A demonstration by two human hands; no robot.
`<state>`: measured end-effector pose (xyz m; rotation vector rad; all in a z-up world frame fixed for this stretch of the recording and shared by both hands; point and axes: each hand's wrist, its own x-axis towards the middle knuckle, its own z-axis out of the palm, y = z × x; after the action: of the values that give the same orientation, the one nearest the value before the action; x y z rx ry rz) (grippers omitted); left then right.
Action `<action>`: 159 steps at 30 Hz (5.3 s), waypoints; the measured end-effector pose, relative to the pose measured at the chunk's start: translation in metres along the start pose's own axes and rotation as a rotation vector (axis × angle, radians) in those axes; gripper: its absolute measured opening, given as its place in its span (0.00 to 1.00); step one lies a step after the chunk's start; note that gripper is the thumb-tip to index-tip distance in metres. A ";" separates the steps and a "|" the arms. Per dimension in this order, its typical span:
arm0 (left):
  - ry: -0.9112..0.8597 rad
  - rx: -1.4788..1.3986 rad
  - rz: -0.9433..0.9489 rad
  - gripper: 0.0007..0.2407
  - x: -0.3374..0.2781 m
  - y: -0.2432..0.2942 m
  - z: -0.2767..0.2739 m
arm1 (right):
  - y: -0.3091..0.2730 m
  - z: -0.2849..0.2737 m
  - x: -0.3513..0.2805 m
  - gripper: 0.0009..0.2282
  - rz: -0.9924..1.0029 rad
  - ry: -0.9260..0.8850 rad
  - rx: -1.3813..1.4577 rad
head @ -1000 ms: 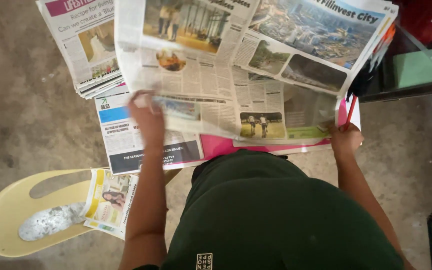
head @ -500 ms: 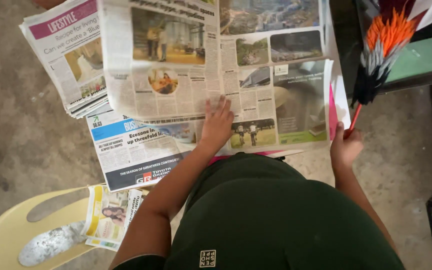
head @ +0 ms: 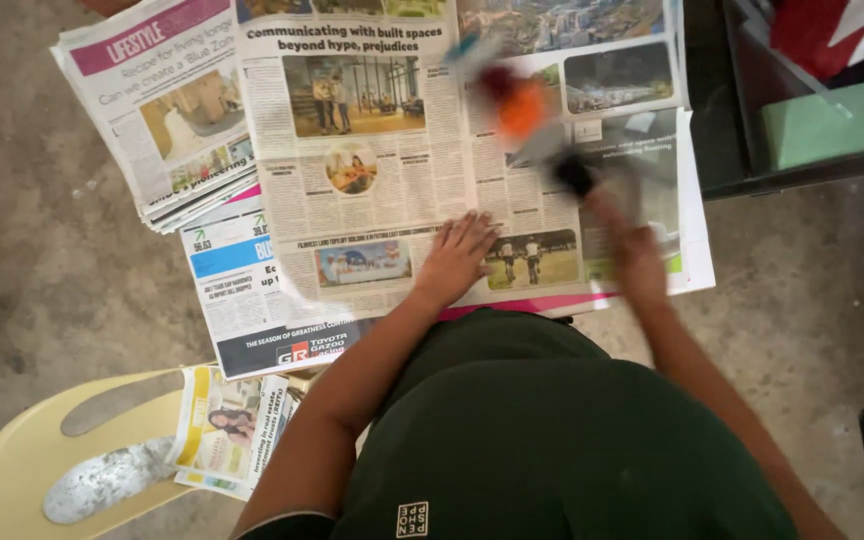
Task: Dusting and organizing a stack of newspapers using a feather duster.
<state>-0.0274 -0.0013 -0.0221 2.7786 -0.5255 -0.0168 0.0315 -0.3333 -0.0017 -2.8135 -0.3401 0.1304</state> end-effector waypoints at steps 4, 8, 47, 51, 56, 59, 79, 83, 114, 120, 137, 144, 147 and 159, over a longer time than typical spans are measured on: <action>-0.010 -0.039 0.071 0.31 -0.005 -0.010 -0.014 | 0.122 0.046 0.036 0.16 0.510 0.101 0.262; -0.073 -0.086 -0.087 0.29 -0.012 -0.006 -0.026 | 0.069 0.037 0.059 0.14 0.117 0.347 0.152; -0.167 -0.369 -0.037 0.24 -0.008 -0.024 -0.004 | 0.075 0.064 -0.145 0.08 0.045 0.253 0.196; -0.149 -0.242 -0.034 0.24 -0.006 -0.024 0.001 | 0.019 0.046 -0.166 0.13 0.161 0.054 0.310; -0.245 -0.221 -0.091 0.25 -0.004 -0.019 -0.009 | 0.113 0.061 -0.178 0.14 0.277 0.350 0.065; -0.251 -0.205 -0.118 0.24 -0.007 -0.011 -0.012 | 0.119 0.021 -0.151 0.11 0.405 0.475 0.124; -0.060 -0.565 -0.326 0.15 -0.010 0.021 -0.068 | 0.103 -0.012 -0.016 0.08 0.203 0.436 0.176; -0.057 -0.646 -0.417 0.18 0.009 0.026 -0.082 | 0.049 -0.052 -0.006 0.12 0.259 0.382 0.288; 0.553 -1.721 -0.267 0.07 0.039 -0.013 -0.088 | -0.046 -0.095 -0.012 0.19 0.329 0.251 0.848; 0.732 -1.096 -0.596 0.09 -0.058 -0.136 -0.116 | 0.028 -0.063 -0.019 0.15 0.435 0.285 0.647; 0.371 -0.350 -1.170 0.25 -0.130 -0.204 -0.099 | 0.060 -0.025 -0.020 0.09 0.448 0.256 0.501; 0.472 0.104 -0.805 0.19 -0.144 -0.282 -0.066 | 0.054 0.014 -0.027 0.13 0.160 0.335 -0.044; 0.284 -0.552 -1.088 0.17 -0.129 -0.260 -0.101 | 0.021 0.016 -0.014 0.13 0.085 0.155 0.174; 0.558 -1.279 -0.893 0.10 -0.192 -0.192 -0.127 | -0.051 0.055 0.117 0.06 -0.163 0.094 0.196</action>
<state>-0.1302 0.2755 0.0311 1.4286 0.6760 0.1570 0.1265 -0.2415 -0.0448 -2.5760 -0.5043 -0.0041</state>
